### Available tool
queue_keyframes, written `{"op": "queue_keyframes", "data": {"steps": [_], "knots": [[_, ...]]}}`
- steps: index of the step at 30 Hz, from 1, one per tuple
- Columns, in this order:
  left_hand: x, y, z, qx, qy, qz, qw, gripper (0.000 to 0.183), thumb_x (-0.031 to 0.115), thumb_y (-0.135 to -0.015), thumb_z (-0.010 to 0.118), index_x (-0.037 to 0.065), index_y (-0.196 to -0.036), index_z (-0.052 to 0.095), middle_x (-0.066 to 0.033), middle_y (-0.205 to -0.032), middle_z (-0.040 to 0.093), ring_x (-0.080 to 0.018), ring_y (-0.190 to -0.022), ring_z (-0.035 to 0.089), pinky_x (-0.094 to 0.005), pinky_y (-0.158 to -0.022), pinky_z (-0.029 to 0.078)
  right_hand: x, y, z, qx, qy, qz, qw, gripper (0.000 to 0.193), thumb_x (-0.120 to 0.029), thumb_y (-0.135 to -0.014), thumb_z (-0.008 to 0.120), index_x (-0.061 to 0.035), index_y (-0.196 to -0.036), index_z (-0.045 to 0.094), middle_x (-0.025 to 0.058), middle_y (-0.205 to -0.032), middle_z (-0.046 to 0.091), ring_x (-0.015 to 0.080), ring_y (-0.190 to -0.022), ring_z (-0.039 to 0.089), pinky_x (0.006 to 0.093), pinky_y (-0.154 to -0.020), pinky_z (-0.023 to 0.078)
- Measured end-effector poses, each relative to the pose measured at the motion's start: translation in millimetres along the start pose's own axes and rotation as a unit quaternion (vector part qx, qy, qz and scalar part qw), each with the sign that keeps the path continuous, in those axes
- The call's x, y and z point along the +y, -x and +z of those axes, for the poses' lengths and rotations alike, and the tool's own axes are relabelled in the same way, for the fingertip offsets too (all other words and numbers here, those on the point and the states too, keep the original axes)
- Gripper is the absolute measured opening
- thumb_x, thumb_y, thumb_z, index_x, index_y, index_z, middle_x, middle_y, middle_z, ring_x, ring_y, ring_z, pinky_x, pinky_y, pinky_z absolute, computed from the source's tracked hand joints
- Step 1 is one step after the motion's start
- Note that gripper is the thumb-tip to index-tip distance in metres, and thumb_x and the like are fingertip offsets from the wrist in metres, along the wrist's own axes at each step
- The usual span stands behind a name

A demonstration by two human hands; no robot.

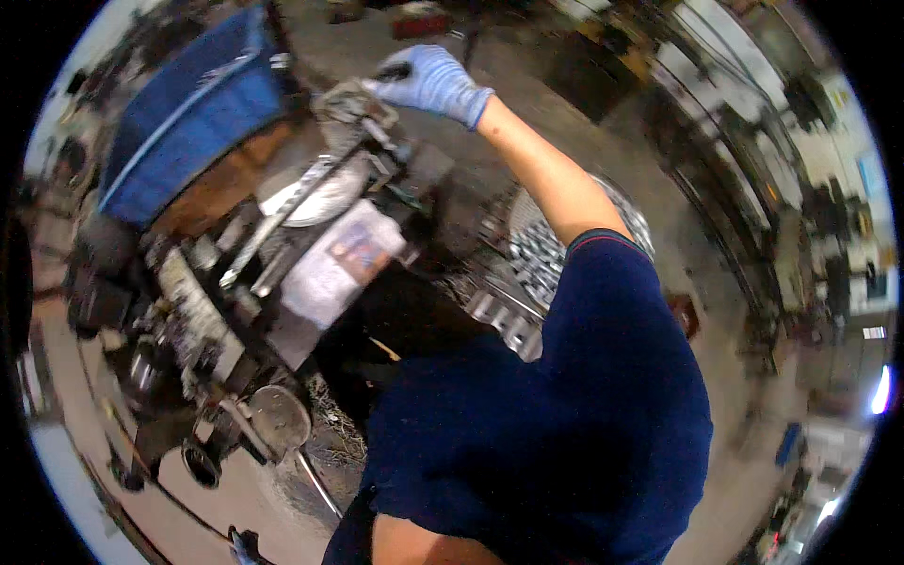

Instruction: The person operates a manual lathe by inserting small metal cylinders into the chuck, engaging the cutting tool using a hand lever, and then placing the machined parts into a blue bin.

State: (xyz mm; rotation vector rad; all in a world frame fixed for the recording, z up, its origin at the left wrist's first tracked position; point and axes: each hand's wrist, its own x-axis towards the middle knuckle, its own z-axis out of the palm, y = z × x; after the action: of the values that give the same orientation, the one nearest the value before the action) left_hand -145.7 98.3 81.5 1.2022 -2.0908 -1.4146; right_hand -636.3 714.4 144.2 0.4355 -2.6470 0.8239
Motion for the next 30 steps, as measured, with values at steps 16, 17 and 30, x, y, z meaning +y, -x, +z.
{"op": "queue_keyframes", "data": {"steps": [16,17,30], "knots": [[-12.9,-52.3,26.6,0.048,-0.338,0.027,0.939,0.036,0.027,-0.089,0.058,0.001,-0.112,0.060,-0.0144,-0.082,0.064,-0.0219,-0.072,0.059,-0.0340,-0.069,0.051,175.2,248.1,17.7,-0.401,0.178,0.369,0.819,0.060,-0.056,-0.074,0.054,-0.0021,-0.096,0.066,0.0210,-0.101,0.063,0.0346,-0.096,0.061,0.0398,-0.085,0.046],[-13.7,-52.4,25.4,0.051,-0.349,0.029,0.935,0.036,0.027,-0.089,0.058,0.001,-0.112,0.060,-0.0144,-0.082,0.064,-0.0218,-0.072,0.059,-0.0339,-0.069,0.051,177.3,245.0,23.1,-0.400,0.176,0.358,0.825,0.059,-0.055,-0.072,0.057,-0.0008,-0.094,0.066,0.0212,-0.097,0.064,0.0342,-0.093,0.062,0.0394,-0.083,0.047],[-17.2,-59.8,20.0,0.056,-0.442,0.052,0.894,0.036,0.029,-0.089,0.057,0.001,-0.113,0.060,-0.0140,-0.082,0.064,-0.0211,-0.072,0.059,-0.0333,-0.069,0.050,212.8,255.5,19.2,-0.340,0.185,0.421,0.821,0.063,-0.057,-0.071,0.059,-0.0033,-0.104,0.065,0.0186,-0.109,0.062,0.0330,-0.103,0.059,0.0383,-0.089,0.045]]}}
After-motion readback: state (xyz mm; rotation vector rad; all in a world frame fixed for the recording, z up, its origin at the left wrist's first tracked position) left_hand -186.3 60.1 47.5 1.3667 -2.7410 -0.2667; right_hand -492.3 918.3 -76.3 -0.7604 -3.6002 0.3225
